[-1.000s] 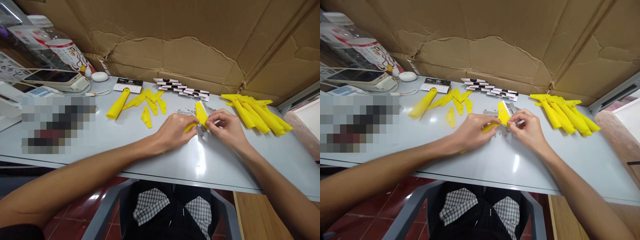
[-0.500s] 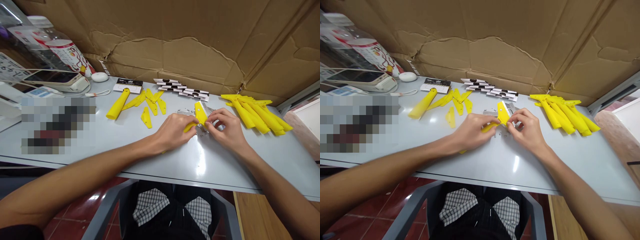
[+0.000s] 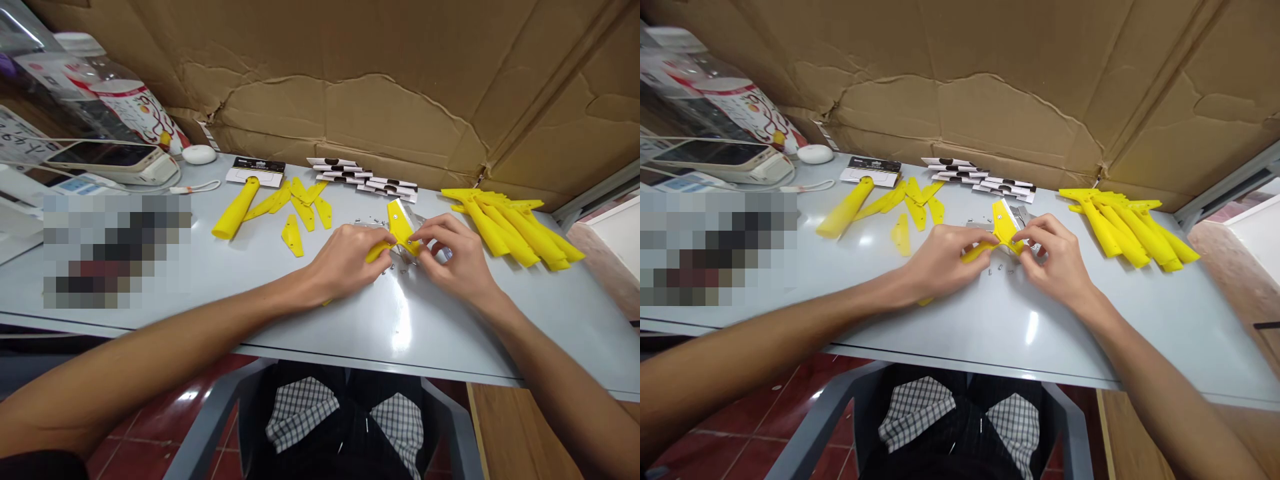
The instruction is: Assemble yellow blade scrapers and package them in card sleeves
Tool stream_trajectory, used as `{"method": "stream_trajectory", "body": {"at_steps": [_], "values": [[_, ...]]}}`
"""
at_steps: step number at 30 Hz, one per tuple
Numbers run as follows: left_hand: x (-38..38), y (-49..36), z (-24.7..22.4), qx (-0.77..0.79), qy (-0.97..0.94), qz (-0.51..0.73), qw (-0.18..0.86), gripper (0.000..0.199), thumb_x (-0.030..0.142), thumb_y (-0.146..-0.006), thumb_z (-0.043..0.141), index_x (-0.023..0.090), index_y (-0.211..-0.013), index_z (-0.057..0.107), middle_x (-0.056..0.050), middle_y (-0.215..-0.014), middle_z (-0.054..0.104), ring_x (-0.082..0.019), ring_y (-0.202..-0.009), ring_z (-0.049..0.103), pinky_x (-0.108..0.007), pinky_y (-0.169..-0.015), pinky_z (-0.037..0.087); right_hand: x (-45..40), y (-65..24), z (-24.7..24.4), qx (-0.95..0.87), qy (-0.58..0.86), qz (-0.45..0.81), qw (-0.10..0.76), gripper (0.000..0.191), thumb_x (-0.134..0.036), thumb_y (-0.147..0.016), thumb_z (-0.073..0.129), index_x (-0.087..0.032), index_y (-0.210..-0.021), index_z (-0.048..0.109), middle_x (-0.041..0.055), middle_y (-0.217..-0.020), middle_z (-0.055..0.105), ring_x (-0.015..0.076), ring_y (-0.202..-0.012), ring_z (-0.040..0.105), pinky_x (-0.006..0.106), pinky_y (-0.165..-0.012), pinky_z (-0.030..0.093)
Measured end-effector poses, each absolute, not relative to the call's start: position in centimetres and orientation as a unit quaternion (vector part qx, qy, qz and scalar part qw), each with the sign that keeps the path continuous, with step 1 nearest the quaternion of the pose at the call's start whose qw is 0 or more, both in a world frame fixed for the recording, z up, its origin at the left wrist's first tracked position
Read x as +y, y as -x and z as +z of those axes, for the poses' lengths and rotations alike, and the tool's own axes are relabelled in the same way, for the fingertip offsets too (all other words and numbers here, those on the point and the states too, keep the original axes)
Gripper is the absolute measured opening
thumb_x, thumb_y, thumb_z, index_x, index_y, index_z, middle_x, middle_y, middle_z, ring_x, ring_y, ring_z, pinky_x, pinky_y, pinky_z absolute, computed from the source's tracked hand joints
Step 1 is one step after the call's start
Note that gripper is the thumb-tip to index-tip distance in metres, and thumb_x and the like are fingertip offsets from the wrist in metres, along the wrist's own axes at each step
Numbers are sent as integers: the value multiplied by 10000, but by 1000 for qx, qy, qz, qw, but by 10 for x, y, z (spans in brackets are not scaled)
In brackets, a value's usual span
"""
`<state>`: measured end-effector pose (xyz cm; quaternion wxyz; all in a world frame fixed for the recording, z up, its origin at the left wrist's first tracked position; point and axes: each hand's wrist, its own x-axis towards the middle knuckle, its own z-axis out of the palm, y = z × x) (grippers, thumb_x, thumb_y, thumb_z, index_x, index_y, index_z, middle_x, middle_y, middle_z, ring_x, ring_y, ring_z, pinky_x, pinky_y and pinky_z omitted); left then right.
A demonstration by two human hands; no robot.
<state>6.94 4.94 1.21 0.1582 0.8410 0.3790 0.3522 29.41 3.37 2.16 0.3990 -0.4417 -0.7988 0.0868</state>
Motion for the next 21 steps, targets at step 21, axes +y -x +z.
{"method": "stream_trajectory", "body": {"at_steps": [21], "values": [[50,-69,12,380,-841,355,151,280,159,-863,618,193,-1072,801,-57,-986,831,-188,-782,743,-347,-787,586,34,-294,22,-802,436,70,401,267,-90,-806,591,-250,-934,763,60,-983,669,177,-770,635,336,-610,532]]}}
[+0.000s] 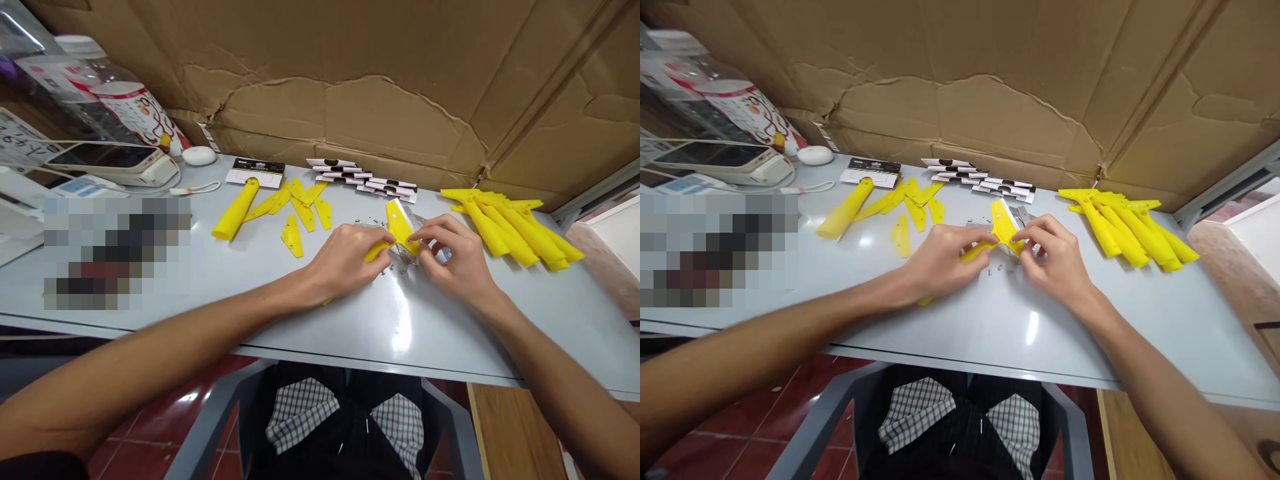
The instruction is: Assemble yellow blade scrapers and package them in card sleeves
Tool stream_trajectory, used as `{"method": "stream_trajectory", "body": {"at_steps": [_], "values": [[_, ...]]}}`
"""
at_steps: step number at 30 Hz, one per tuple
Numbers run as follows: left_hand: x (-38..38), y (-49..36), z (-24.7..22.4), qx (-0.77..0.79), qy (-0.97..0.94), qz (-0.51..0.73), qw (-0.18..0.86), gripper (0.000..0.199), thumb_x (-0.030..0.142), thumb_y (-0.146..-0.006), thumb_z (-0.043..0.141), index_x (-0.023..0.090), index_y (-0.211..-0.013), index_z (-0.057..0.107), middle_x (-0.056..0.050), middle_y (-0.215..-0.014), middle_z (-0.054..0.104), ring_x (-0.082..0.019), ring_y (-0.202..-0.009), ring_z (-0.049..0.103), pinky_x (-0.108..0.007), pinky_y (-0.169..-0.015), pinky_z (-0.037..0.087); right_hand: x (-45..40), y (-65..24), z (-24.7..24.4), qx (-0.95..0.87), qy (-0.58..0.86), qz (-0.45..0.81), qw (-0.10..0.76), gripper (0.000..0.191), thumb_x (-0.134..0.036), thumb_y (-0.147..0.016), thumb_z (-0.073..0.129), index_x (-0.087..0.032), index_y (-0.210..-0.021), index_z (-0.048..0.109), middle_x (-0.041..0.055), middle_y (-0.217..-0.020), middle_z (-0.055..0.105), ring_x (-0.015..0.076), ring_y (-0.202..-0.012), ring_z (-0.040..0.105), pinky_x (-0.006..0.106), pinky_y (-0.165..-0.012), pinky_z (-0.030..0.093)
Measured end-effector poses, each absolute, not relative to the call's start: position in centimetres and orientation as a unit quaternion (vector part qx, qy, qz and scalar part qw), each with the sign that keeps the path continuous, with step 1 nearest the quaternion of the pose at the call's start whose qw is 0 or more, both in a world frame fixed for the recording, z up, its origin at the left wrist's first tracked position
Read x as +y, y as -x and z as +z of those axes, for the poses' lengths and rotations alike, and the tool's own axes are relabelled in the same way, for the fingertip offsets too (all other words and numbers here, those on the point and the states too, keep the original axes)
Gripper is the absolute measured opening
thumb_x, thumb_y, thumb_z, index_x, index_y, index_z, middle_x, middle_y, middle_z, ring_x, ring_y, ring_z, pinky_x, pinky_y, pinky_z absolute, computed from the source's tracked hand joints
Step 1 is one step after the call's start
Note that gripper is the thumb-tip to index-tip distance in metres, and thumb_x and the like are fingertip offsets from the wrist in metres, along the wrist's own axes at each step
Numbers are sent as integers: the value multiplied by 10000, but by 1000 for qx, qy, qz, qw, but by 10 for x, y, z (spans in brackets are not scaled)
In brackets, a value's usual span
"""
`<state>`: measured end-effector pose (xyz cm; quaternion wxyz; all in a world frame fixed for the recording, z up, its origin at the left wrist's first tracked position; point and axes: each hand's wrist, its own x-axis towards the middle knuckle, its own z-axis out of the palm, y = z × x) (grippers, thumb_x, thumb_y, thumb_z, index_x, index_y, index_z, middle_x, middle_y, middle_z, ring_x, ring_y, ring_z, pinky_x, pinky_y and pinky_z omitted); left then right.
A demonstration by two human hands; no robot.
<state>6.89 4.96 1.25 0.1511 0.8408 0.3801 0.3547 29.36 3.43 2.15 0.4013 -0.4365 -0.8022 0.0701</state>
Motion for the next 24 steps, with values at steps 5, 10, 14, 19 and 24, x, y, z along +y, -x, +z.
{"method": "stream_trajectory", "body": {"at_steps": [5,10,14,19,24], "values": [[51,-69,11,377,-841,359,146,273,161,-861,620,197,-1059,805,-54,-960,830,-181,-751,730,-344,-780,582,34,-294,22,-804,435,70,400,221,-104,-821,591,-246,-869,754,62,-976,680,185,-781,641,348,-623,532],[51,-69,9,375,-841,362,146,271,164,-862,624,186,-1064,804,-52,-951,829,-179,-740,723,-341,-769,576,34,-294,21,-804,431,69,404,248,-89,-811,590,-239,-898,766,63,-980,678,182,-768,641,343,-614,527],[51,-69,10,378,-841,360,144,278,163,-860,619,195,-1067,803,-51,-970,830,-177,-738,722,-342,-769,578,34,-294,20,-806,434,59,398,266,-79,-812,593,-247,-916,771,59,-985,673,177,-756,638,340,-607,518],[51,-69,11,378,-841,358,148,284,165,-862,612,188,-1071,803,-62,-968,830,-180,-749,727,-340,-771,577,36,-298,18,-815,424,31,393,273,-68,-825,596,-236,-934,780,69,-991,662,178,-763,625,339,-612,513],[50,-69,13,385,-838,356,155,274,166,-865,614,167,-1067,799,-65,-938,825,-160,-673,693,-323,-730,559,37,-300,18,-829,409,2,380,267,-76,-845,592,-232,-936,788,68,-1001,660,176,-776,629,361,-694,546]]}}
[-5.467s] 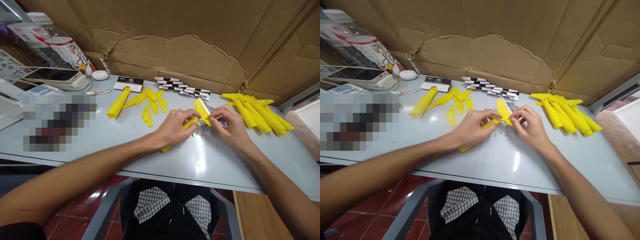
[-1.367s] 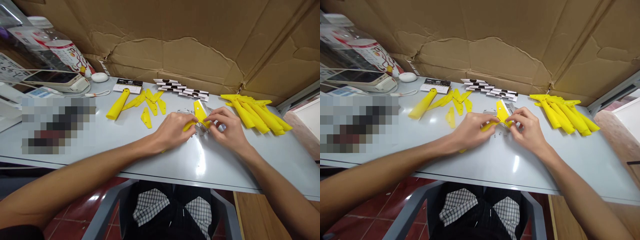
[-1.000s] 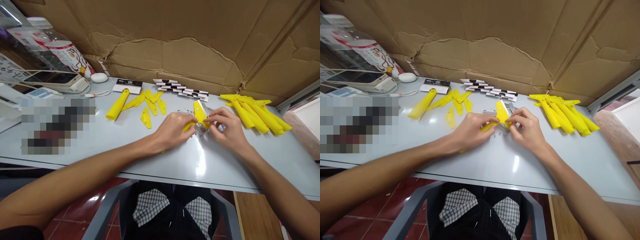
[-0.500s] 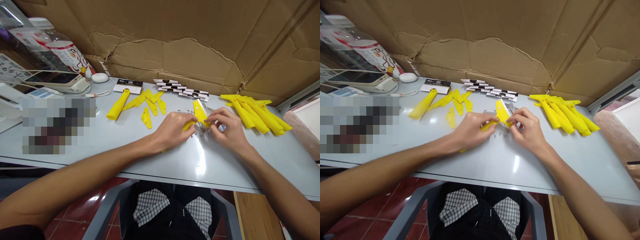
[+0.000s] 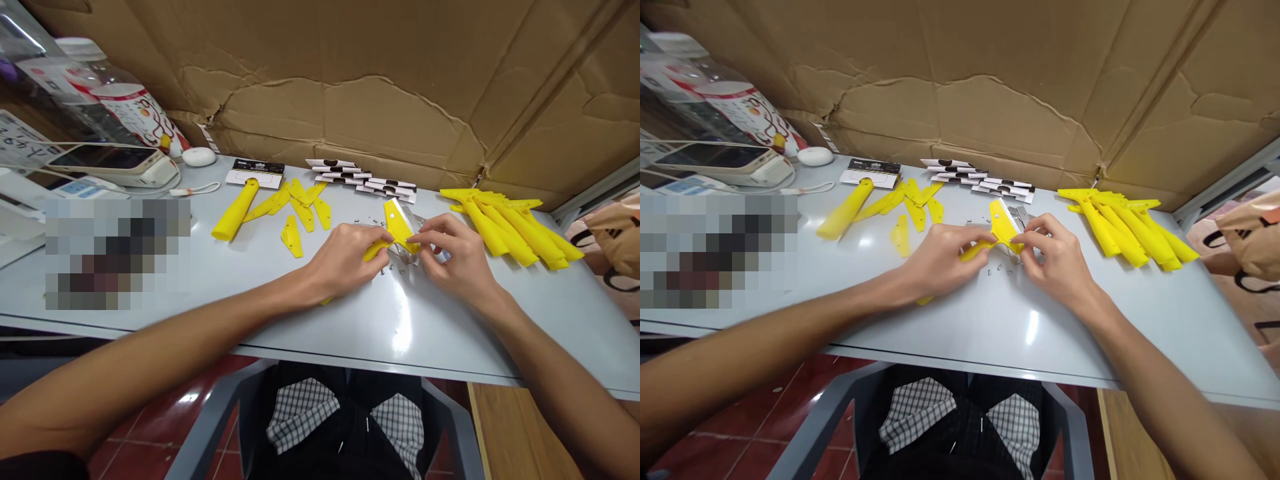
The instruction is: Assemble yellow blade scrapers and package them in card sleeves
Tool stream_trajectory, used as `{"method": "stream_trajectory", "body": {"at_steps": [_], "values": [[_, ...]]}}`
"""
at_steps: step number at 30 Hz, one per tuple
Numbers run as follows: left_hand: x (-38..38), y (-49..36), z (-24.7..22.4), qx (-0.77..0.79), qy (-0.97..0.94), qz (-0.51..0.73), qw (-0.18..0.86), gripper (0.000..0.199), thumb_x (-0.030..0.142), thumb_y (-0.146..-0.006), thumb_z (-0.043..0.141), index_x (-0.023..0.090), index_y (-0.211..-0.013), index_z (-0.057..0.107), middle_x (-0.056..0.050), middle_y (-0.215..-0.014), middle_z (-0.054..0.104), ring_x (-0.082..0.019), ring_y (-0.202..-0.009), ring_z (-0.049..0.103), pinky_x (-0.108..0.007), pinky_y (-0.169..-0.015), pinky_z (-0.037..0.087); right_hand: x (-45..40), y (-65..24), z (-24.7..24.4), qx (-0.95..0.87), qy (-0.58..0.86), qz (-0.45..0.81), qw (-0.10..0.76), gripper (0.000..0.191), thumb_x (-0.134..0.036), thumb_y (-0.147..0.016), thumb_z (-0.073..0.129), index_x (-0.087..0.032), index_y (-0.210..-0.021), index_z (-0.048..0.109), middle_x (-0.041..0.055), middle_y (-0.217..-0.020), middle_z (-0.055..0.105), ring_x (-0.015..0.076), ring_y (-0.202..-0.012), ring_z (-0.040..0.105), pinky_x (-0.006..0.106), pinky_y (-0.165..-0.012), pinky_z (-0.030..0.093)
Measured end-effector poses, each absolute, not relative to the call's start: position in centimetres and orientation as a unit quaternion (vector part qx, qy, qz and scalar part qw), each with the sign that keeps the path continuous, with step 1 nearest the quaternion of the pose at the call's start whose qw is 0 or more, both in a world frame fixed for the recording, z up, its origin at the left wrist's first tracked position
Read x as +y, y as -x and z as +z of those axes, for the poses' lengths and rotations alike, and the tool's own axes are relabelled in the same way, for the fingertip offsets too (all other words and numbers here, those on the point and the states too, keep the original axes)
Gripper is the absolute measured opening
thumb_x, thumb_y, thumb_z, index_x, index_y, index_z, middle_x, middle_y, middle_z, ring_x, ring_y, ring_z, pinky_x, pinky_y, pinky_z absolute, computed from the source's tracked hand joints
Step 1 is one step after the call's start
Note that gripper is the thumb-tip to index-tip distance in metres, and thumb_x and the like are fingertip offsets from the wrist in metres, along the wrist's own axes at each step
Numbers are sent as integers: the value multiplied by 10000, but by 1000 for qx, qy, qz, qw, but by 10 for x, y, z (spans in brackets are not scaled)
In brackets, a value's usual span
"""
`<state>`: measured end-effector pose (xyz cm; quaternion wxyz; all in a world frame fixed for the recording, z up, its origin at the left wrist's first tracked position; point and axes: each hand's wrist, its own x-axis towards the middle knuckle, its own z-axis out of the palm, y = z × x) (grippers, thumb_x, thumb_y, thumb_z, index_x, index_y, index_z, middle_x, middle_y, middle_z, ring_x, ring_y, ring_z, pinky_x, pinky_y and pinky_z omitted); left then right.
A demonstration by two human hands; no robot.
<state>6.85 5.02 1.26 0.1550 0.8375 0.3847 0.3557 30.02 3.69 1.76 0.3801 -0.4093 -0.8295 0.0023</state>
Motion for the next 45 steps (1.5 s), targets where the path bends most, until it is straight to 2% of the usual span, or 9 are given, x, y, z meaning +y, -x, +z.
{"method": "stream_trajectory", "body": {"at_steps": [6,10,14,17,23,32,35,39,45], "values": [[52,-65,16,395,-838,349,143,206,182,-857,700,160,-1054,756,-47,-854,789,-160,-702,680,-297,-714,522,37,-297,21,-802,441,16,401,301,-68,-826,571,-193,-1009,775,60,-952,684,143,-698,632,296,-578,536],[58,-62,15,394,-843,342,132,267,205,-886,715,178,-1150,680,-45,-916,784,-156,-673,658,-298,-669,505,37,-297,21,-779,478,65,401,314,-81,-815,584,-175,-1063,751,46,-903,727,159,-729,677,292,-596,574],[62,-58,14,361,-862,338,108,394,176,-960,641,228,-1349,605,-72,-1132,779,-190,-907,718,-336,-830,540,36,-299,19,-762,494,137,395,326,-107,-843,591,-171,-1124,744,36,-898,759,165,-747,717,315,-658,608],[64,-57,14,355,-875,316,89,450,164,-990,594,247,-1433,592,-87,-1142,761,-217,-983,709,-368,-864,543,36,-299,19,-760,490,157,397,326,-117,-855,592,-168,-1134,752,53,-951,774,174,-788,736,324,-685,619],[65,-56,13,366,-880,297,56,345,208,-1027,518,230,-1297,730,-98,-983,723,-199,-812,675,-347,-747,544,37,-297,21,-764,483,133,407,287,-136,-860,606,-166,-1099,762,63,-964,759,174,-817,713,308,-665,609],[65,-56,13,336,-875,336,92,400,178,-1021,551,248,-1409,616,-94,-1247,758,-209,-1072,713,-391,-943,563,36,-296,23,-744,504,169,405,306,-192,-871,625,-190,-1158,733,75,-1083,776,193,-854,737,326,-680,627],[65,-56,12,331,-883,319,97,462,169,-1025,538,269,-1475,575,-82,-1175,768,-199,-1011,712,-381,-915,561,35,-295,23,-740,502,196,403,328,-213,-882,626,-181,-1190,735,72,-1008,783,202,-852,743,344,-710,637],[65,-57,14,350,-886,294,81,408,199,-1046,496,251,-1419,652,-88,-1026,743,-192,-885,683,-354,-828,544,34,-295,23,-731,497,217,414,336,-228,-891,635,-160,-1202,742,73,-955,776,205,-846,740,359,-737,644],[62,-54,21,371,-893,244,75,449,214,-1028,504,290,-1452,629,-79,-1022,723,-180,-839,663,-329,-801,526,34,-294,20,-732,482,230,423,341,-206,-886,653,-156,-1214,733,73,-969,763,196,-857,719,351,-739,643]]}}
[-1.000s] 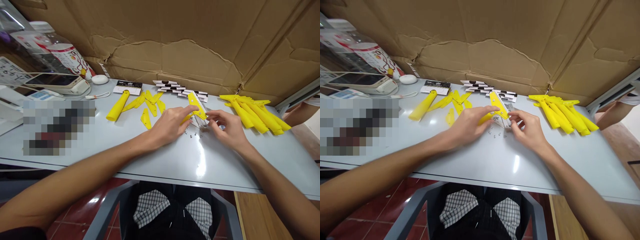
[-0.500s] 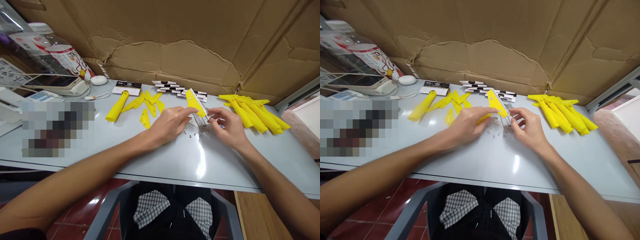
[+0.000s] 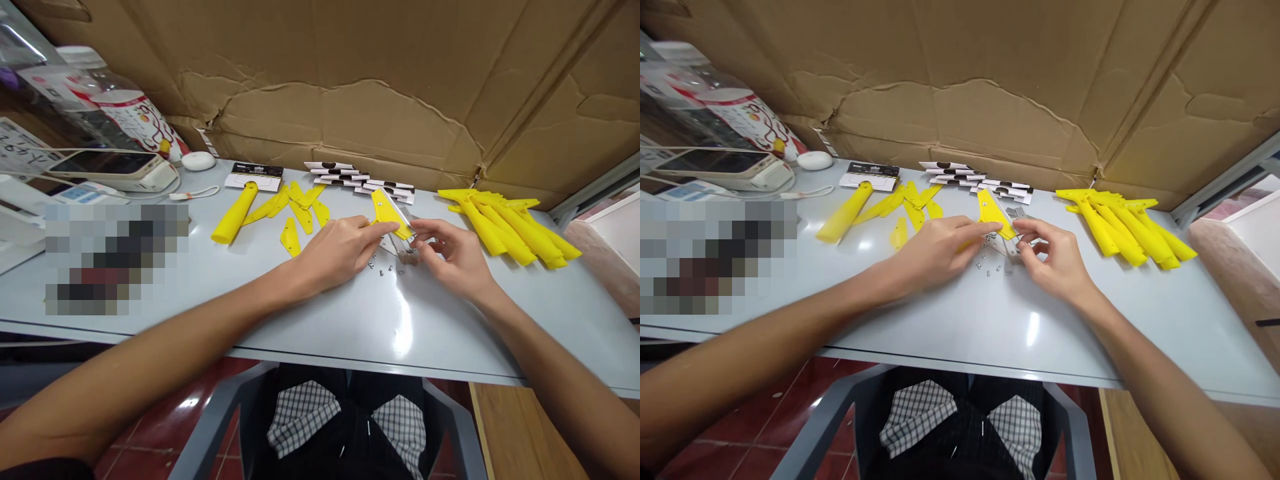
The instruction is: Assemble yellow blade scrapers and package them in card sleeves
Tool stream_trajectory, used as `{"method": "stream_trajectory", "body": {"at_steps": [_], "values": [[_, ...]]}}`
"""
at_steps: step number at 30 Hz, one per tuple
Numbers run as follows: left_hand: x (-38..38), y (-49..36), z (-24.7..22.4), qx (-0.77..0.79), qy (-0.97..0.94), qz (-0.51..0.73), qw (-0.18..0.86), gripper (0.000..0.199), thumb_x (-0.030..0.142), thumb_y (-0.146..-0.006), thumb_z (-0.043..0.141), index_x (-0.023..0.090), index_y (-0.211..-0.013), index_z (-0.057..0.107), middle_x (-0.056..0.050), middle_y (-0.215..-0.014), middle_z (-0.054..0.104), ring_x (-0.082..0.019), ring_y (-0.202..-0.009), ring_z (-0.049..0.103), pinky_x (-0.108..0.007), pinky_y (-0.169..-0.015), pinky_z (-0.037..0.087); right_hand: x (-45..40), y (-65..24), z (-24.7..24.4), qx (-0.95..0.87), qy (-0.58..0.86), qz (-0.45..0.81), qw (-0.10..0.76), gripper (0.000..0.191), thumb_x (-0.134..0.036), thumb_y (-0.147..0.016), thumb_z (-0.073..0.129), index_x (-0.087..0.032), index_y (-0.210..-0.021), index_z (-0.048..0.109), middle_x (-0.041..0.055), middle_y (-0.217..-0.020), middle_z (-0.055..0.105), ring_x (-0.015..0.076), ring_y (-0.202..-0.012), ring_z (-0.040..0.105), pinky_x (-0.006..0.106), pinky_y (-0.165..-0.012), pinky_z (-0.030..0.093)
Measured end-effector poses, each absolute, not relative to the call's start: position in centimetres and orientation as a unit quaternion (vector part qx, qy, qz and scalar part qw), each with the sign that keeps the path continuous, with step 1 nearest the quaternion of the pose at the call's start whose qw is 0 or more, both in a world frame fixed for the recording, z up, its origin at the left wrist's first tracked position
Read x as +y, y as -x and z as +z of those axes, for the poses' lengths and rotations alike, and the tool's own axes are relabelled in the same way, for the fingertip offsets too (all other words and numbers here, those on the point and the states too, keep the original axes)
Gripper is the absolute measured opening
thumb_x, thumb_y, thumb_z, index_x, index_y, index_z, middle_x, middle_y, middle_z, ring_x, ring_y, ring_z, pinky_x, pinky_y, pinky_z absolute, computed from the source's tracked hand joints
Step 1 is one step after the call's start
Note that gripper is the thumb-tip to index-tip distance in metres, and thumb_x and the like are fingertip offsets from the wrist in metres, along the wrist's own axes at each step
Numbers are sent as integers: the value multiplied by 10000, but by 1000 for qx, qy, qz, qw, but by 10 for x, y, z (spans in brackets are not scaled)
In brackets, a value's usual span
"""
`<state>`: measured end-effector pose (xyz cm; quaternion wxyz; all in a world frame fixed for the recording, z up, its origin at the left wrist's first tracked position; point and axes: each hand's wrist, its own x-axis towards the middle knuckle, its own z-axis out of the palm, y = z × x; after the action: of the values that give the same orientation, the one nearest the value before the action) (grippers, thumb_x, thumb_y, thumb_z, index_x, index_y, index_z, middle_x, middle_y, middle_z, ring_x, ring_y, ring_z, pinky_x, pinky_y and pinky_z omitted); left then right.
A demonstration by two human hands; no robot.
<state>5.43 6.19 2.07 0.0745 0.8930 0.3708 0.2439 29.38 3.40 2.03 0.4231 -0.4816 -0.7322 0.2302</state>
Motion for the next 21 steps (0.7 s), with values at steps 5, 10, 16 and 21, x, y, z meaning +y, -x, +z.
{"method": "stream_trajectory", "body": {"at_steps": [5,10,16,21], "values": [[60,-53,23,389,-891,224,68,491,199,-999,528,326,-1464,615,-85,-1042,720,-186,-799,663,-321,-754,518,34,-295,19,-735,473,242,422,342,-209,-882,670,-191,-1221,702,70,-1057,735,190,-895,702,322,-703,637],[60,-53,22,392,-880,260,72,490,179,-987,539,304,-1453,623,-91,-1048,737,-207,-859,686,-333,-765,536,33,-297,22,-731,466,250,431,364,-223,-889,670,-224,-1253,659,72,-1106,719,188,-900,705,310,-694,621],[63,-55,33,383,-769,412,303,453,265,-1006,573,253,-1458,576,-100,-1205,745,-189,-831,744,-355,-752,610,34,-299,28,-808,449,148,352,145,-240,-880,666,-208,-1001,739,43,-910,717,139,-671,630,305,-610,539],[68,-57,44,372,-584,385,611,543,292,-1029,551,259,-1552,410,-149,-1161,768,-217,-818,780,-327,-662,624,35,-303,28,-871,422,162,193,126,-228,-888,666,-219,-932,784,34,-883,715,152,-711,633,341,-705,509]]}}
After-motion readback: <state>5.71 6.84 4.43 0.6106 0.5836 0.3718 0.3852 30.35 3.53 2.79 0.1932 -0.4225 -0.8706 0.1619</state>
